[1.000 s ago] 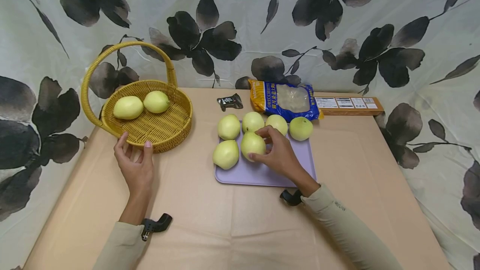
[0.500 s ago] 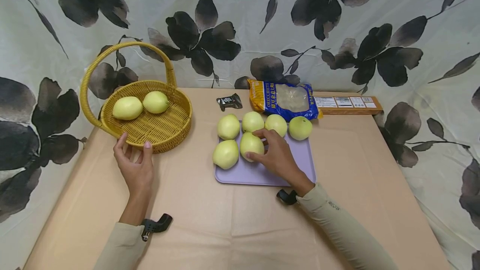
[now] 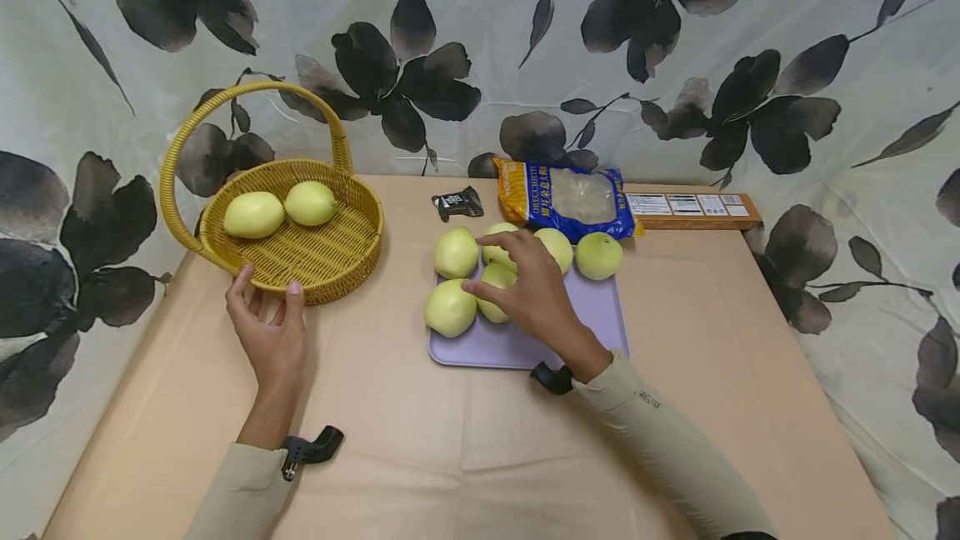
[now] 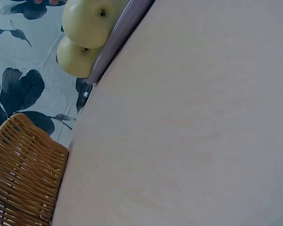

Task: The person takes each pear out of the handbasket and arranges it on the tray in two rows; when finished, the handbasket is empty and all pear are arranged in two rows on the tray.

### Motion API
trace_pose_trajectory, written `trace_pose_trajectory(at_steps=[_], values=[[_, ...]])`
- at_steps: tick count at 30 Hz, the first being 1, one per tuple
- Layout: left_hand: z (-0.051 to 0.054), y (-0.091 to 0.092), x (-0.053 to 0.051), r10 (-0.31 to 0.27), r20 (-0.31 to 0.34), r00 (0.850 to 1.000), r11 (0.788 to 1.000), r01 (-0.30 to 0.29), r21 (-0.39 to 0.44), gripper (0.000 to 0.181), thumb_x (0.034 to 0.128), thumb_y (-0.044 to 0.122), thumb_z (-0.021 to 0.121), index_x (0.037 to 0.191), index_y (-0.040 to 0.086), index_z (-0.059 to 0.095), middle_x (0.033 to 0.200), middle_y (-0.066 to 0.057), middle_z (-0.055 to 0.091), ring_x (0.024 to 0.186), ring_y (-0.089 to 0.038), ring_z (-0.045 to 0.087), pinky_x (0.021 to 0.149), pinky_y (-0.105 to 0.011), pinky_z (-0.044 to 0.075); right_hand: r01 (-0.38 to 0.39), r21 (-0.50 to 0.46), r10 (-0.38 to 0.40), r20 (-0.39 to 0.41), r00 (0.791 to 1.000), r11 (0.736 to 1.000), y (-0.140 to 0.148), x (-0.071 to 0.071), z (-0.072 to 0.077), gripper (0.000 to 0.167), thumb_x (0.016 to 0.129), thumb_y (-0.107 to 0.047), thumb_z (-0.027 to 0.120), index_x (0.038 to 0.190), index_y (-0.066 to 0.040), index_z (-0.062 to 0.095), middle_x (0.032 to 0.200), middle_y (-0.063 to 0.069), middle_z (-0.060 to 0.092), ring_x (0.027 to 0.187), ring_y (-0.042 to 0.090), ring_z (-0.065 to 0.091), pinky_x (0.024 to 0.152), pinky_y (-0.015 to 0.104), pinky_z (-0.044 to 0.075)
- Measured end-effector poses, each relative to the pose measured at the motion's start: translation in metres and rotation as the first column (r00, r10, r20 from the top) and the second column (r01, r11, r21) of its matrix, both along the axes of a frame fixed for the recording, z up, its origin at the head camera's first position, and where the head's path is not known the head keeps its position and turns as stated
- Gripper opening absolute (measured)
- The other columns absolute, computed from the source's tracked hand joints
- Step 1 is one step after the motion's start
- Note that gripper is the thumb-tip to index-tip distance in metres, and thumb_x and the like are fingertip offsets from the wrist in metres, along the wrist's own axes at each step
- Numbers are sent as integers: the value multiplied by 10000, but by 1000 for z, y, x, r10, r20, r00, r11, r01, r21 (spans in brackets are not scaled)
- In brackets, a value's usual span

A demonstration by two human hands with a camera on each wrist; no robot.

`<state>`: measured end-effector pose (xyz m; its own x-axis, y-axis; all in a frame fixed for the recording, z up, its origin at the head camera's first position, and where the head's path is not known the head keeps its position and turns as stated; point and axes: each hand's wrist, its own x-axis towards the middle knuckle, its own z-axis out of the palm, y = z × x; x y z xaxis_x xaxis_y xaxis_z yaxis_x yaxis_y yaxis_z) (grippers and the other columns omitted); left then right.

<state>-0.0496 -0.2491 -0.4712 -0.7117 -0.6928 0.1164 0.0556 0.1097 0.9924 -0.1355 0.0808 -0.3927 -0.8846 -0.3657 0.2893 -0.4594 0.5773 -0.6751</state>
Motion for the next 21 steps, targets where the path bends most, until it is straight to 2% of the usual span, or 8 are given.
trace_pose_trajectory(at_steps=[4,10,14,21], values=[[0,0,0,-1,1,1000,1000,1,-1,676,1031,212,699,1608,258,351,1712,39,236,1603,-308,266,1231,-525,414,-65,-31,64,-31,997,997,-23,-3,9,635,833,-417,923,1371,-182,680,1346,33,673,1287,241,592,1066,455,495],[-1,-1,1,-5,0,1000,1000,5,-11,676,1032,213,699,1608,266,349,1712,37,234,1603,-318,265,1235,-532,410,-143,-57,141,-35,989,988,-55,-8,19,667,853,-439,902,1426,-218,642,1434,17,642,1360,208,559,1114,443,485],[-1,-1,1,-7,-3,1000,1000,7,-14,673,1033,214,697,1607,269,349,1711,34,236,1600,-322,267,1239,-540,403,-184,-45,183,-32,983,982,-77,-12,25,682,863,-432,897,1451,-229,618,1441,13,643,1322,184,577,1067,403,508],[-1,-1,0,-3,2,1000,1000,3,-14,678,1033,225,701,1610,264,348,1715,39,233,1601,-314,269,1238,-535,408,-241,-43,238,-58,970,970,-114,-21,34,698,856,-411,907,1458,-216,612,1411,-4,652,1256,135,595,1001,254,500]])
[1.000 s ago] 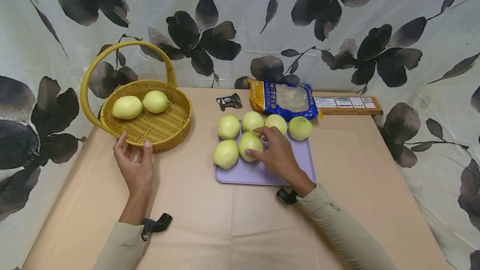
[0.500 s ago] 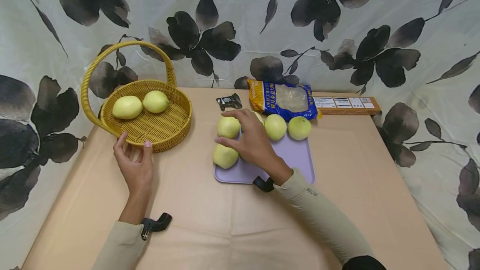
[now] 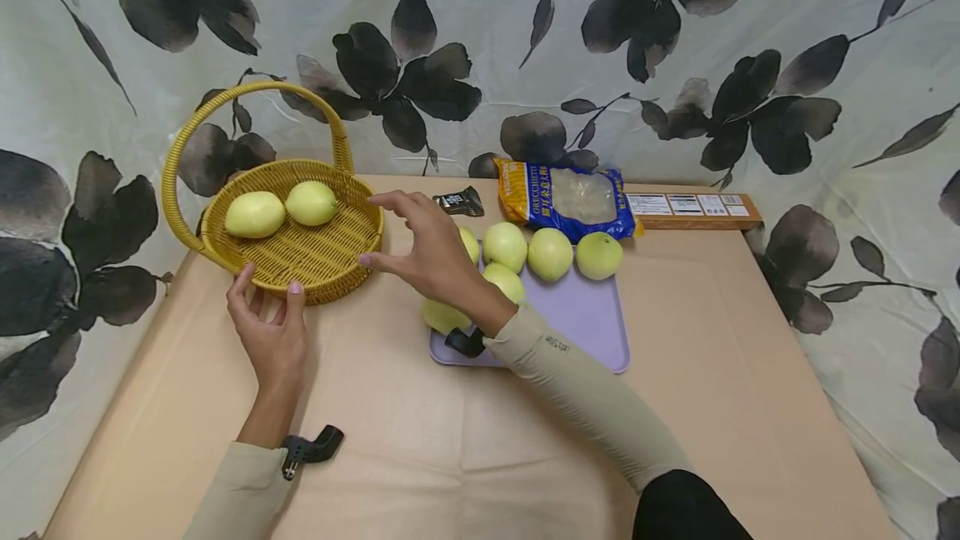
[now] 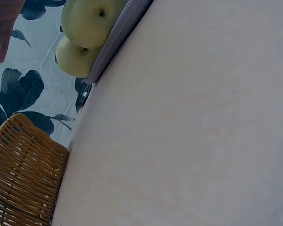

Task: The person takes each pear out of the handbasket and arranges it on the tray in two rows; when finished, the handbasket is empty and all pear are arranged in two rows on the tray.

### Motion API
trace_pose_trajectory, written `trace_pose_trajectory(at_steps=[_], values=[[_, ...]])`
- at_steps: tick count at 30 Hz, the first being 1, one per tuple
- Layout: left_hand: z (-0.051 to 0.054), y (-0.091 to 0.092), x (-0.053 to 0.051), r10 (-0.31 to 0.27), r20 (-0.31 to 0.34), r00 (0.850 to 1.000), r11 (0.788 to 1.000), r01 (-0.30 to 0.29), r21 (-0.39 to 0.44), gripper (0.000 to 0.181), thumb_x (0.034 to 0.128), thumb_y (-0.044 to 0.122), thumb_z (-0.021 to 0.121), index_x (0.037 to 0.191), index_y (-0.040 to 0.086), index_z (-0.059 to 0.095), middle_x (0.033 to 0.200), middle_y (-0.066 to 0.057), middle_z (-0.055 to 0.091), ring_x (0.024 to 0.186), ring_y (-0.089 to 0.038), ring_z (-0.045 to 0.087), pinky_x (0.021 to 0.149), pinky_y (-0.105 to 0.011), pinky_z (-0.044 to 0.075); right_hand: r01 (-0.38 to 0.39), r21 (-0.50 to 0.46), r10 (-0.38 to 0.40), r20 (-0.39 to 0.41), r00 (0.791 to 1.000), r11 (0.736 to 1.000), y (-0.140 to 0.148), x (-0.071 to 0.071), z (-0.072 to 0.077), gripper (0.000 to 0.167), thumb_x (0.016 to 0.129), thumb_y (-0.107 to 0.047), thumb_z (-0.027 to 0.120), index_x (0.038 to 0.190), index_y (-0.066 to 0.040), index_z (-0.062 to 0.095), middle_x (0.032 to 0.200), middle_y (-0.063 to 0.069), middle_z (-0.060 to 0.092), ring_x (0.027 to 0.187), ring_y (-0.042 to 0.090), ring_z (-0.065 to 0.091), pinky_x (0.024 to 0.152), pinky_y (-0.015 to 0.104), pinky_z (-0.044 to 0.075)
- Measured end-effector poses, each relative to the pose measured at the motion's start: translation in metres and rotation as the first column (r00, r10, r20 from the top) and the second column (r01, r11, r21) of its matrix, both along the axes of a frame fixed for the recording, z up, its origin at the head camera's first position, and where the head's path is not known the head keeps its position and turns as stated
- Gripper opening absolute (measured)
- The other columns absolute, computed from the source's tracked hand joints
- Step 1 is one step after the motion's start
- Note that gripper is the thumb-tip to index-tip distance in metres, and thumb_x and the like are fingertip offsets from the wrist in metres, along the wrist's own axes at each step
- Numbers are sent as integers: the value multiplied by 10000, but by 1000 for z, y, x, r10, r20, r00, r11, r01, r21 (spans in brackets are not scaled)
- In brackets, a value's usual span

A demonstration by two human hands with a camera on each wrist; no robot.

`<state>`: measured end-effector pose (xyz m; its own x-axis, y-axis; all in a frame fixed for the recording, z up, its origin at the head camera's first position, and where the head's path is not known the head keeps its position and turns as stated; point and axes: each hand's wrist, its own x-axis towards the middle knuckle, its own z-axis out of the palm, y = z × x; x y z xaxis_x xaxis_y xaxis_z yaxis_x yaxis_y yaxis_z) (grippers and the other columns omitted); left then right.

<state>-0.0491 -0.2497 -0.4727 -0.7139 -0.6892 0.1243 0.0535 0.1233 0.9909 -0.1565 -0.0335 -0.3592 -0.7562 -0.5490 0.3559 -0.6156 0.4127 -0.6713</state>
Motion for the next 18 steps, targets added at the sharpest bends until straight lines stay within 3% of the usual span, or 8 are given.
trace_pose_trajectory(at_steps=[9,18], values=[[-3,-2,0,2,24,1000,1000,-2,-16,682,1040,235,691,1617,282,329,1722,38,224,1612,-325,261,1242,-566,396,-31,75,31,-5,999,997,-46,-8,4,737,881,-450,876,1515,-242,561,1431,-39,626,1292,133,574,1063,295,471],[-2,-2,-1,7,31,999,1000,-7,-9,677,1040,234,692,1612,286,335,1718,48,232,1608,-323,268,1245,-557,396,-15,181,13,10,1000,983,-84,-26,1,797,874,-500,866,1551,-279,508,1478,-30,618,1351,176,552,1055,311,486]])
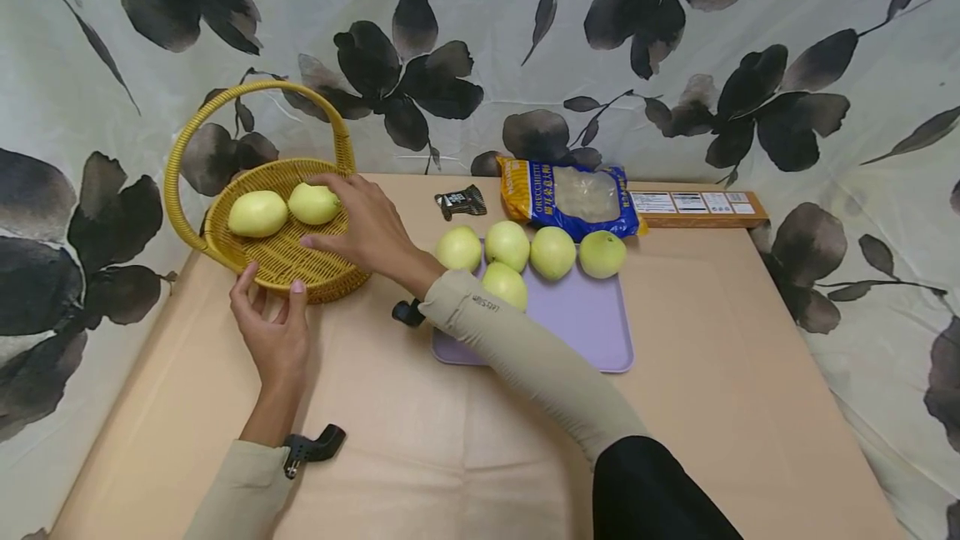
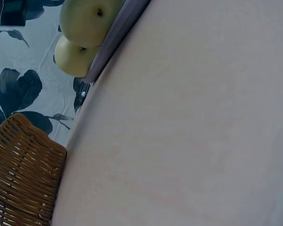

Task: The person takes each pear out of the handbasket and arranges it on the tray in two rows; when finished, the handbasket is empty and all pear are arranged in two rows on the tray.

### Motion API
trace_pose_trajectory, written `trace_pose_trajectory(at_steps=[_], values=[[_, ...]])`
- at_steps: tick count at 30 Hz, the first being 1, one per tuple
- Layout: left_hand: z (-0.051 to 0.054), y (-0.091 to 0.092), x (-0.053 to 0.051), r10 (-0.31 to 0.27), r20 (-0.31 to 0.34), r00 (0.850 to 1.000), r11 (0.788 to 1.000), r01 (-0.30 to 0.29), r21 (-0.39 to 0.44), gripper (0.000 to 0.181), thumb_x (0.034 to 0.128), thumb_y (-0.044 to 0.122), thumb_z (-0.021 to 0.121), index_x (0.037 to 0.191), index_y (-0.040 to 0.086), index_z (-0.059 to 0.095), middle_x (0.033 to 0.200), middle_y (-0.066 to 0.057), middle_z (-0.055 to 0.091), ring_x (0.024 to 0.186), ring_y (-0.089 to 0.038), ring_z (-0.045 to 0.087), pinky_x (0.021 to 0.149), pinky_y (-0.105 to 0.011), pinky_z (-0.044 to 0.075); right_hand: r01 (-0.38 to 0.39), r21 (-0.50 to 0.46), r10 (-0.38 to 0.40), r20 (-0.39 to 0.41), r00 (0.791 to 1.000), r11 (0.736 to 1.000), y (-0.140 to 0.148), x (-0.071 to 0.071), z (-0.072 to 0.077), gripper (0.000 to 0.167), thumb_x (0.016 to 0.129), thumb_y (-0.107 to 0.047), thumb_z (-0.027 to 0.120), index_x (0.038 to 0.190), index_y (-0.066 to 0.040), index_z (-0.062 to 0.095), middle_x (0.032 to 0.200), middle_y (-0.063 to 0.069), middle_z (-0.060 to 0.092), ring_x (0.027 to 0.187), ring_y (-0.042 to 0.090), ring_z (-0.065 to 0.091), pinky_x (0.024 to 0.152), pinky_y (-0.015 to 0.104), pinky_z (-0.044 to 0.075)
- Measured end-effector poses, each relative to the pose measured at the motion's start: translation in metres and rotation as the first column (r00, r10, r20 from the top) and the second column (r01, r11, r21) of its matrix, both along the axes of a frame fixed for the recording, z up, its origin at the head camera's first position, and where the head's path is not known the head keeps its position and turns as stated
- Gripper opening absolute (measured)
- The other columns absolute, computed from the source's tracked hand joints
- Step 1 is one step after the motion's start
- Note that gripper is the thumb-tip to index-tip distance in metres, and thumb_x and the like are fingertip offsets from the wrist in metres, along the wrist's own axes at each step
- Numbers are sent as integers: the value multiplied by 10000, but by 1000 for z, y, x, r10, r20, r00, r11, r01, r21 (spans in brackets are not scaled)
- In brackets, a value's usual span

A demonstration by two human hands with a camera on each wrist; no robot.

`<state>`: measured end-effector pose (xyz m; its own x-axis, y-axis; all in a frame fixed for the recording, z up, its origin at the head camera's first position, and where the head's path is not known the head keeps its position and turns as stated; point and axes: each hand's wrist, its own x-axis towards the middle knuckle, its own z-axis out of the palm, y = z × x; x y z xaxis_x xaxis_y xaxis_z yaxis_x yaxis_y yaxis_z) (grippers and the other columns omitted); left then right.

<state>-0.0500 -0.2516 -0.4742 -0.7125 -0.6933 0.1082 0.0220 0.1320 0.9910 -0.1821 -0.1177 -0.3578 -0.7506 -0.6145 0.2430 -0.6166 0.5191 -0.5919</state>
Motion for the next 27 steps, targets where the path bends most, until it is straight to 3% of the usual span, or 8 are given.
trace_pose_trajectory(at_steps=[7,18,27], values=[[3,1,2,1,-2,1000,1000,-1,5,683,1035,236,702,1611,293,339,1716,54,235,1594,-309,286,1231,-551,412,3,9,-3,43,999,1000,-21,-18,-7,797,880,-504,856,1558,-284,501,1450,-33,617,1280,148,562,973,274,483],[2,-1,3,2,9,1000,1000,-2,-2,680,1040,238,694,1612,305,332,1720,48,225,1596,-316,279,1242,-562,395,11,34,-14,90,996,999,-49,-41,-27,781,884,-467,865,1556,-282,512,1467,-15,622,1307,138,542,1018,233,454],[0,0,1,-3,11,1000,1000,3,-10,695,1040,229,694,1624,291,323,1724,33,221,1601,-313,278,1231,-560,409,71,142,-85,89,992,987,-63,-56,-40,782,871,-489,864,1551,-327,514,1463,-75,615,1330,125,531,1074,241,435]])
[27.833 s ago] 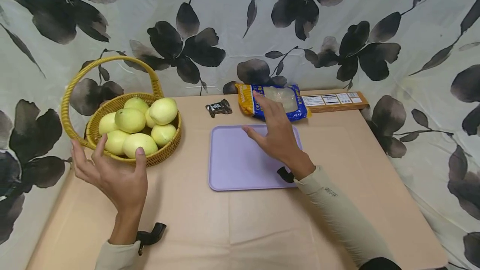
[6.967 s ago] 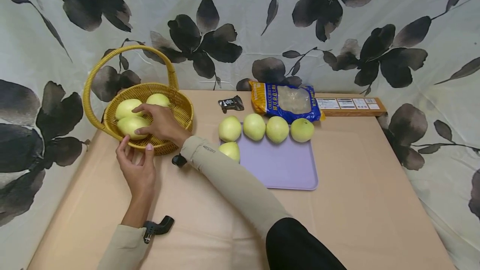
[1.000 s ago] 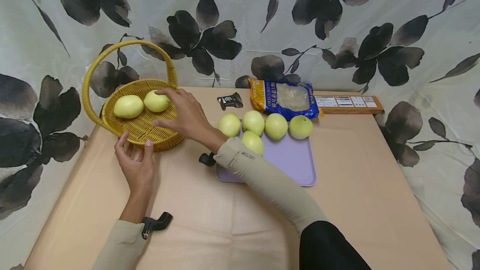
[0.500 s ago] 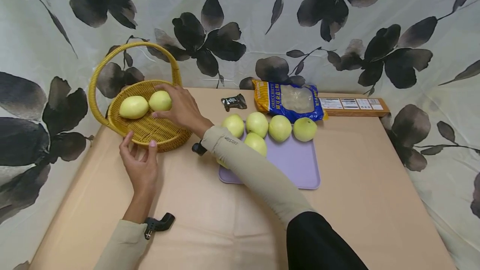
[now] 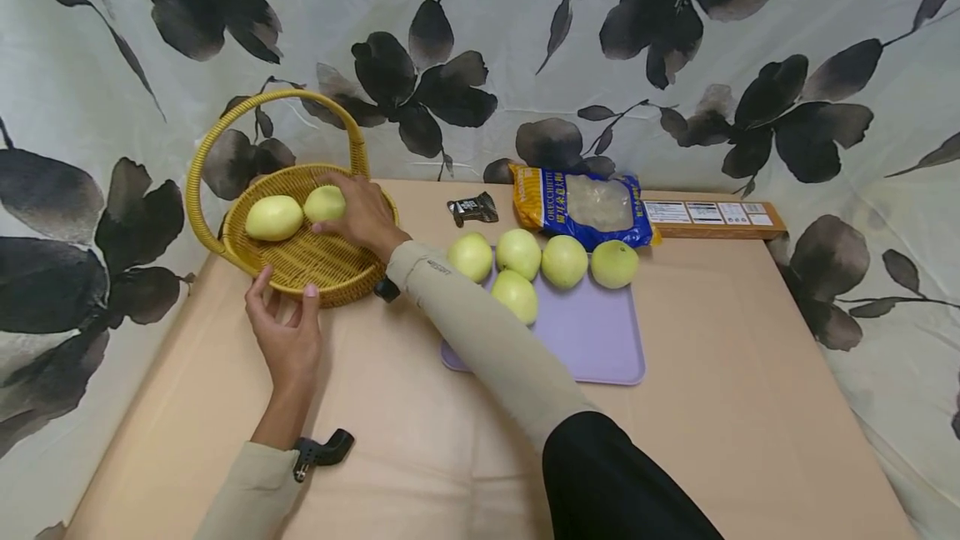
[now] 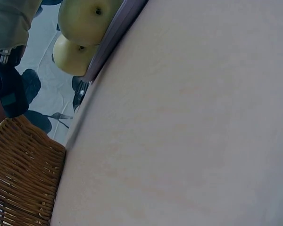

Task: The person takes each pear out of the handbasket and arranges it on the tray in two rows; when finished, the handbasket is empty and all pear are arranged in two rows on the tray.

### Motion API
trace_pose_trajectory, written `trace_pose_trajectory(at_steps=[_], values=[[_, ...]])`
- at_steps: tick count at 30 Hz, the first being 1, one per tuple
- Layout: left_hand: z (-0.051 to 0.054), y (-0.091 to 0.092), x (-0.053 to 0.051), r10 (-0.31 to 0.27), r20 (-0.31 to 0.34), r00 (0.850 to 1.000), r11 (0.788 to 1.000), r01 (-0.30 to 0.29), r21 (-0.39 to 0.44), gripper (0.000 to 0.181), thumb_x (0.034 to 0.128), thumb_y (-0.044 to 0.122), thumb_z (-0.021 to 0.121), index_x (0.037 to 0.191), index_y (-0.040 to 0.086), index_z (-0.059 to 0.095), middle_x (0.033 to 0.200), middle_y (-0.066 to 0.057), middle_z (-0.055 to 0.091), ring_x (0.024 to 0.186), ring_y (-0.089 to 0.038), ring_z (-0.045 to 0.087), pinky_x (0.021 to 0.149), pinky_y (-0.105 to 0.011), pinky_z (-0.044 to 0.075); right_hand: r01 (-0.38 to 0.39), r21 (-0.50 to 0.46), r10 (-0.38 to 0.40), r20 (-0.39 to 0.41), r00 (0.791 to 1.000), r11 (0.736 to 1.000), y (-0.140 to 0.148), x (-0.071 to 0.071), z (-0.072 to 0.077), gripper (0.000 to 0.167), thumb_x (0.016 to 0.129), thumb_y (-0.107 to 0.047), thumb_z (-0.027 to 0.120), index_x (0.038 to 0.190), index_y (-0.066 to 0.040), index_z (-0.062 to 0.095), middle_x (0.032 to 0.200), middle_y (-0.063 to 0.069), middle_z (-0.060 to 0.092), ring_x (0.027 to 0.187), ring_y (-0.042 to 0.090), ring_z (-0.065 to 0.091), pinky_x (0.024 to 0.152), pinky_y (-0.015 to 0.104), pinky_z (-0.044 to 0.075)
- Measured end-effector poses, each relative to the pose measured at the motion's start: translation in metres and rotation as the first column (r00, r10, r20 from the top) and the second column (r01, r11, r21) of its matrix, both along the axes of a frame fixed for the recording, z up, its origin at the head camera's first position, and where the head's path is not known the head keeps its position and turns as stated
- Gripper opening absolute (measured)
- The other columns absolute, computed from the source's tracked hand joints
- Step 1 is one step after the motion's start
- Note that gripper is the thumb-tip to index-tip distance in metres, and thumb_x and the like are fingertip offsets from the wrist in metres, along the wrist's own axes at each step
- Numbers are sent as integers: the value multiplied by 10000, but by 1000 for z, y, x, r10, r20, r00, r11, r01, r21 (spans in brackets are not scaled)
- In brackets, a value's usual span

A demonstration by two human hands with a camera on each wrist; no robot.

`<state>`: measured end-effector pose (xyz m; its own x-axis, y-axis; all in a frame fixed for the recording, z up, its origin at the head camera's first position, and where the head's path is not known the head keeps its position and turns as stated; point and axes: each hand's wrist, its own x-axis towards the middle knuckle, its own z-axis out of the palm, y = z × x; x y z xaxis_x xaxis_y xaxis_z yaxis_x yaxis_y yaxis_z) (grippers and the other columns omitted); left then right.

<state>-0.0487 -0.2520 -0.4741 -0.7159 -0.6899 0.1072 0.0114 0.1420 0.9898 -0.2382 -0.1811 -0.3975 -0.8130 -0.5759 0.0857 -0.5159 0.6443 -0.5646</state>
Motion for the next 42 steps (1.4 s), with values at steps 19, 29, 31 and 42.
trace_pose_trajectory(at_steps=[19,29,31,42], values=[[1,0,1,-14,7,1000,1000,14,-3,700,1053,234,677,1638,276,296,1740,22,186,1612,-335,256,1252,-589,369,-113,87,115,-24,993,990,-14,-11,-13,776,923,-385,839,1604,-311,476,1625,-38,488,1472,155,460,1198,261,392],[-2,1,0,-18,2,1000,1000,18,-2,697,1055,218,673,1636,284,294,1739,16,191,1616,-342,251,1256,-585,368,-64,101,68,-35,997,993,-10,-13,-12,656,871,-410,882,1434,-326,555,1433,-13,521,1227,129,548,1032,261,483],[-2,2,1,-21,0,1000,1000,21,0,695,1054,216,675,1634,284,297,1738,17,195,1618,-343,248,1256,-586,367,-55,119,60,-36,998,991,-10,-13,-13,645,877,-407,877,1426,-331,546,1409,-21,540,1227,127,550,1020,264,486],[0,2,1,-9,7,1000,1000,10,-15,690,1055,230,673,1630,302,297,1727,14,210,1612,-338,258,1254,-580,373,-156,121,161,-31,987,980,-7,-14,-8,574,886,-350,885,1360,-275,570,1380,-54,637,1210,114,579,997,269,483]])
